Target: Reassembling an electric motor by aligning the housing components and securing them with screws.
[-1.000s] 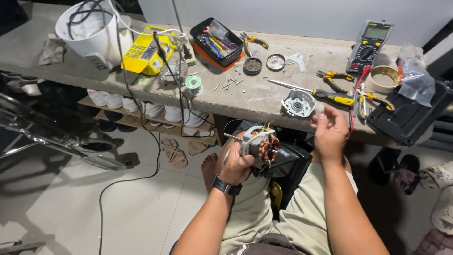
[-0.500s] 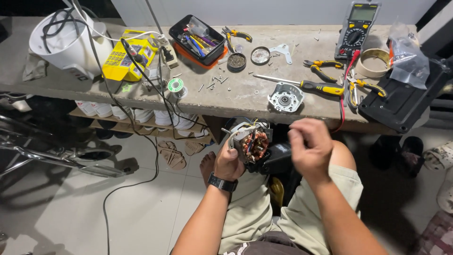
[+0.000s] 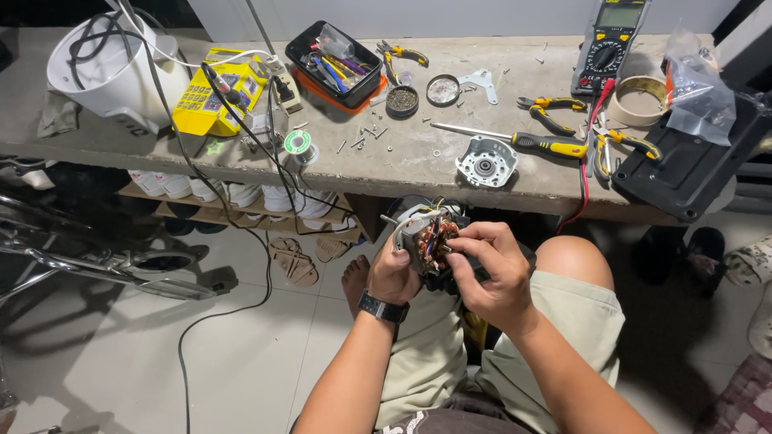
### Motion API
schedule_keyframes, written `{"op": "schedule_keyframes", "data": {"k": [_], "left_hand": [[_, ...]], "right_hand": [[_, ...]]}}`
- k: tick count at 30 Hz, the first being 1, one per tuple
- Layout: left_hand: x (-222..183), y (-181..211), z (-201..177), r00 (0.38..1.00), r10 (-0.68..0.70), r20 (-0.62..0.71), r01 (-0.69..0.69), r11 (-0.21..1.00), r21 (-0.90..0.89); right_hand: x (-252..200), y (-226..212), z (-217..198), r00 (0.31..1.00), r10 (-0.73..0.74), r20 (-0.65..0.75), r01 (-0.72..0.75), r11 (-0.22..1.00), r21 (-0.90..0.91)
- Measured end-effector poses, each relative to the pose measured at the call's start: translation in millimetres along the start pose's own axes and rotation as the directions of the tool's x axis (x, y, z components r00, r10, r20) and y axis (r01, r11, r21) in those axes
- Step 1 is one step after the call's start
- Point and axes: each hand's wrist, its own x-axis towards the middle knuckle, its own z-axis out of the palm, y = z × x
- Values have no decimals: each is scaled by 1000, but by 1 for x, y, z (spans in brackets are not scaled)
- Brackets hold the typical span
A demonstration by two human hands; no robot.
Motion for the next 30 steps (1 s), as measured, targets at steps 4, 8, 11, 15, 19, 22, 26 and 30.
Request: {"op": "schedule_keyframes", "data": {"k": [4, 8, 11, 15, 19, 22, 26, 30], "left_hand": [[0, 3, 12, 1000, 18, -17, -18, 1000, 19], [2, 6, 13, 1000, 20, -12, -20, 999, 33], [3, 4, 1, 1000, 23, -15, -22, 999, 47], [2, 8, 0, 1000, 4, 2, -4, 997, 83], [0, 6, 1, 1000, 15, 15, -16, 998, 58], [-2, 15, 15, 1000, 17, -4, -16, 998, 58], [-4, 20, 14, 1000, 4, 0, -4, 997, 75], [-3, 15, 0, 1000, 4, 16, -5, 998, 60]], "right_hand": [[23, 16, -11, 1000, -15, 3, 15, 999, -33], [79, 48, -17, 988, -105, 114, 133, 953, -272], [119, 90, 0, 955, -99, 279, 207, 896, -393], [165, 116, 30, 828, 187, 529, 192, 792, -579], [177, 128, 61, 785, 289, 548, 222, 695, -684], [179, 136, 73, 765, 318, 560, 254, 650, -716], [176, 153, 80, 729, 338, 595, 278, 648, -709], [181, 155, 81, 663, 404, 631, 259, 666, -699]]}}
